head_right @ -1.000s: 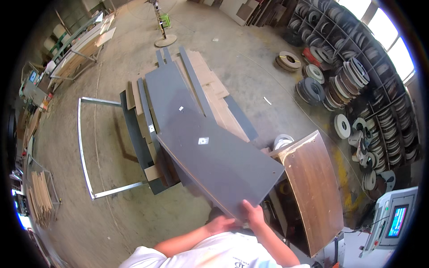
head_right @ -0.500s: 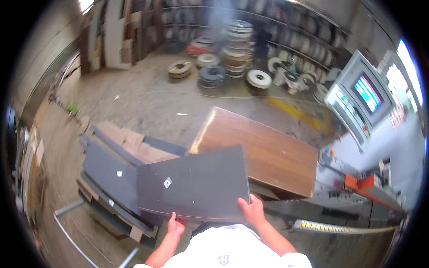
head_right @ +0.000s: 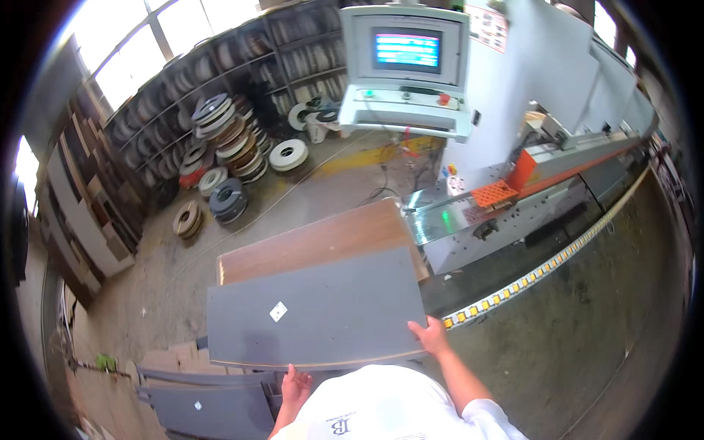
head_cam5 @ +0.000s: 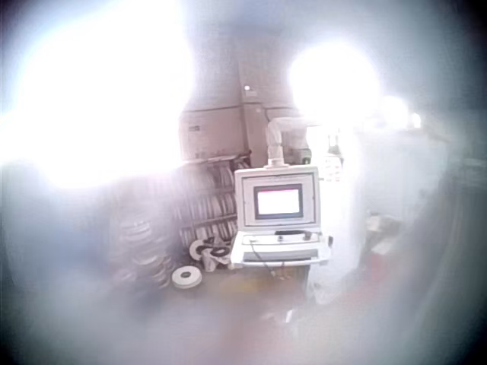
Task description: The person picks up a metal frame and places it on a stack of wood panels. They then repeatedly pick up individual wood panels, place them onto a machine, and move them through the processing mechanism.
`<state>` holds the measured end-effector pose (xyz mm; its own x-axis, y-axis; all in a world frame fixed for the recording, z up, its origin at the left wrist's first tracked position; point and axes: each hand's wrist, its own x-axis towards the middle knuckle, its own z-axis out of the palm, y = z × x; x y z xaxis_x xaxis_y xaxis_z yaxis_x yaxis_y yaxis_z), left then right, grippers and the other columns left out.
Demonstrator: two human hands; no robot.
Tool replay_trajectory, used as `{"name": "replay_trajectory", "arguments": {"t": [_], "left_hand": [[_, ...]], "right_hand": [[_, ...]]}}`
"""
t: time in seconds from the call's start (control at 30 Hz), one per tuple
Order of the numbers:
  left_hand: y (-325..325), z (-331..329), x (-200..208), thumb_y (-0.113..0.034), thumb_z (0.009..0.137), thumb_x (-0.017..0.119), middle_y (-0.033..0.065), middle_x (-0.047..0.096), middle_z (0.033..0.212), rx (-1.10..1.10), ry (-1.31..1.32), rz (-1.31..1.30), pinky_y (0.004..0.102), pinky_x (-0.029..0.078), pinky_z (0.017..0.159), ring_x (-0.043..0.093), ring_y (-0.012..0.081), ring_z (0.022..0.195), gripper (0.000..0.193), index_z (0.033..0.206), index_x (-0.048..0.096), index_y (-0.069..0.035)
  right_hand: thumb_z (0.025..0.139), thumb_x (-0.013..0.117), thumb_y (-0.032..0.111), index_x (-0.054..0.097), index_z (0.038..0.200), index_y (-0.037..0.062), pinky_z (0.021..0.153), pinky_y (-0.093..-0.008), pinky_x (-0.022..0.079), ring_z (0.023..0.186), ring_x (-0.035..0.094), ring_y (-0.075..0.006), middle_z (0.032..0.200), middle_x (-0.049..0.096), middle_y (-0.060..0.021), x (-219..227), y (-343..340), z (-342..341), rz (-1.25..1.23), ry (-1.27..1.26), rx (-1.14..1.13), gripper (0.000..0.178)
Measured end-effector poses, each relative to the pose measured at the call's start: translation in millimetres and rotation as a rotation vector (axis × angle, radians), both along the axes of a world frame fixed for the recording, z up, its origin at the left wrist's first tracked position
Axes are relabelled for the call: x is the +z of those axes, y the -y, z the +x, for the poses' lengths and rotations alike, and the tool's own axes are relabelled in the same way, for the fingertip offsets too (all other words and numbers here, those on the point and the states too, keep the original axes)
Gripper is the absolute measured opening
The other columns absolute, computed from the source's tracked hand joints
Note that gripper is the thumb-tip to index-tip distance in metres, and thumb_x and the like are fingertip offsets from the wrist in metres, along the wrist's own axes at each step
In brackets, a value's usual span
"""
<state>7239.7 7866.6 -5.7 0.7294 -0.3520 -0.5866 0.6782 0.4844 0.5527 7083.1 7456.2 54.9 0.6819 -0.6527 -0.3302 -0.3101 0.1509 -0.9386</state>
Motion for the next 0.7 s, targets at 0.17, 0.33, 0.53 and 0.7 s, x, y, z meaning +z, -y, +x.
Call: {"name": "replay_trajectory", "arguments": {"t": [0.17, 0.33, 0.53, 0.7], "left_hand": [[98.0, -6.4, 21.4, -0.033, 0.107, 0.051, 0.0156, 0.067, 0.112, -0.345, 0.011, 0.197, 0.0454, 0.056, 0.088, 0.067, 0.0312, 0.106, 0.032, 0.117, 0.055, -0.002], [143.5, -6.6, 4.2, -0.034, 0.108, 0.048, 0.0306, 0.061, 0.128, -0.590, 0.035, 0.206, 0.0447, 0.055, 0.091, 0.066, 0.0348, 0.107, 0.050, 0.130, 0.047, 0.010], [106.9, 17.7, -3.8, -0.046, 0.106, 0.050, 0.0211, 0.060, 0.135, -0.281, -0.096, 0.483, 0.0426, 0.057, 0.079, 0.067, 0.0334, 0.108, 0.056, 0.141, 0.041, -0.003], [47.4, 50.9, -19.2, -0.047, 0.104, 0.054, 0.0136, 0.060, 0.127, -0.081, 0.033, 0.644, 0.0424, 0.054, 0.076, 0.063, 0.0296, 0.103, 0.051, 0.138, 0.046, -0.010]], "right_hand": [[0.081, 0.084, 0.040, 0.070, 0.093, 0.0000, 0.064, -0.0326, 0.053, 0.067, 0.064, -0.0144, 0.076, 0.070, -0.0080, -18.5, 112.3, -39.0, -0.108, -0.309, -0.033, 0.044], [0.076, 0.086, 0.041, 0.072, 0.103, -0.0033, 0.076, -0.0377, 0.056, 0.081, 0.072, -0.0235, 0.091, 0.076, -0.0155, -55.7, 234.6, -39.2, -0.295, -0.401, -0.171, 0.053], [0.089, 0.076, 0.029, 0.067, 0.120, 0.0050, 0.090, -0.0403, 0.054, 0.105, 0.069, -0.0302, 0.116, 0.071, -0.0175, -31.3, 296.9, -67.1, -0.742, -0.329, -0.524, 0.040], [0.094, 0.070, 0.021, 0.070, 0.097, 0.0052, 0.069, -0.0290, 0.055, 0.077, 0.069, -0.0119, 0.084, 0.073, -0.0028, -56.6, 252.1, -81.4, -0.319, -0.181, -0.580, 0.016]]}}
